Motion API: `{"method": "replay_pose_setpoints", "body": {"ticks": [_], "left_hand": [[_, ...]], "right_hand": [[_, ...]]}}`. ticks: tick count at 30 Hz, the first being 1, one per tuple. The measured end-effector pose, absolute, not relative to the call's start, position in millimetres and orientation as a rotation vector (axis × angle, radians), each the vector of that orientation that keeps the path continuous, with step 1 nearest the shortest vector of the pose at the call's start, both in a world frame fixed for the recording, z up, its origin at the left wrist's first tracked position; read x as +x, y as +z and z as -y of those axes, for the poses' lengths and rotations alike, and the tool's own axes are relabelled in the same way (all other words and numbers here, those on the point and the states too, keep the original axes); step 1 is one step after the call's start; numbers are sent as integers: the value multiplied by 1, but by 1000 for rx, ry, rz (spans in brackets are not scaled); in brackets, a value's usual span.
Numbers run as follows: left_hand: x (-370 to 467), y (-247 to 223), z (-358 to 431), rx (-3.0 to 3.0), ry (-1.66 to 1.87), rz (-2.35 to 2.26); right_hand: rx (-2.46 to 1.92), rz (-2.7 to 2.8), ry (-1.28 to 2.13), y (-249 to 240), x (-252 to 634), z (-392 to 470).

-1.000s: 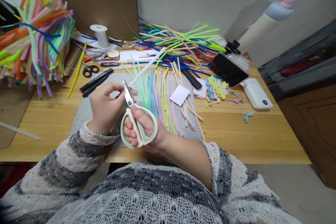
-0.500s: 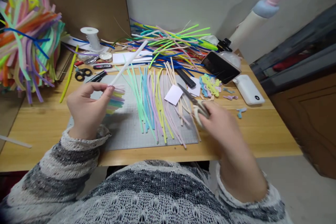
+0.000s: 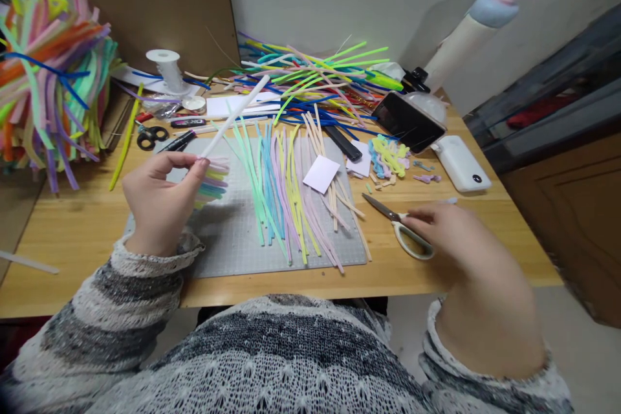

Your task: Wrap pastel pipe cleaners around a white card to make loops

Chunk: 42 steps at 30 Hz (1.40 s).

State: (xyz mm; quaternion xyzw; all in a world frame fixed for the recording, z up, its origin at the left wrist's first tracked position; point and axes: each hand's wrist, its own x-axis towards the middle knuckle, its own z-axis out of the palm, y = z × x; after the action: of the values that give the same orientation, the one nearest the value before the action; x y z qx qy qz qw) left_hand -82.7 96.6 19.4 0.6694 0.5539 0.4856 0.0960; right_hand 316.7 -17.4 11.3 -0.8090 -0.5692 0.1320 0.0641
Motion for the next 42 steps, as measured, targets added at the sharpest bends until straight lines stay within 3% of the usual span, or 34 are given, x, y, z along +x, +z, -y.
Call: {"method": "replay_pose_setpoints", "body": {"ticks": [8, 15, 23, 32, 42], "left_hand": [[-83, 18, -97, 1997, 1433, -1661], [-81, 20, -94, 2023, 1421, -1632], [-80, 20, -94, 2029, 1403, -1617], [-80, 20, -93, 2024, 1399, -1620], [-79, 20, -93, 2018, 1391, -1627]], "right_hand": [[-2491, 1850, 284, 3, 276, -56], [-2571, 1902, 327, -4, 283, -68], [-2448, 1856, 23, 9, 294, -82], [-2223, 2119, 279, -5, 260, -77], [-2410, 1542, 101, 22, 328, -75]]}}
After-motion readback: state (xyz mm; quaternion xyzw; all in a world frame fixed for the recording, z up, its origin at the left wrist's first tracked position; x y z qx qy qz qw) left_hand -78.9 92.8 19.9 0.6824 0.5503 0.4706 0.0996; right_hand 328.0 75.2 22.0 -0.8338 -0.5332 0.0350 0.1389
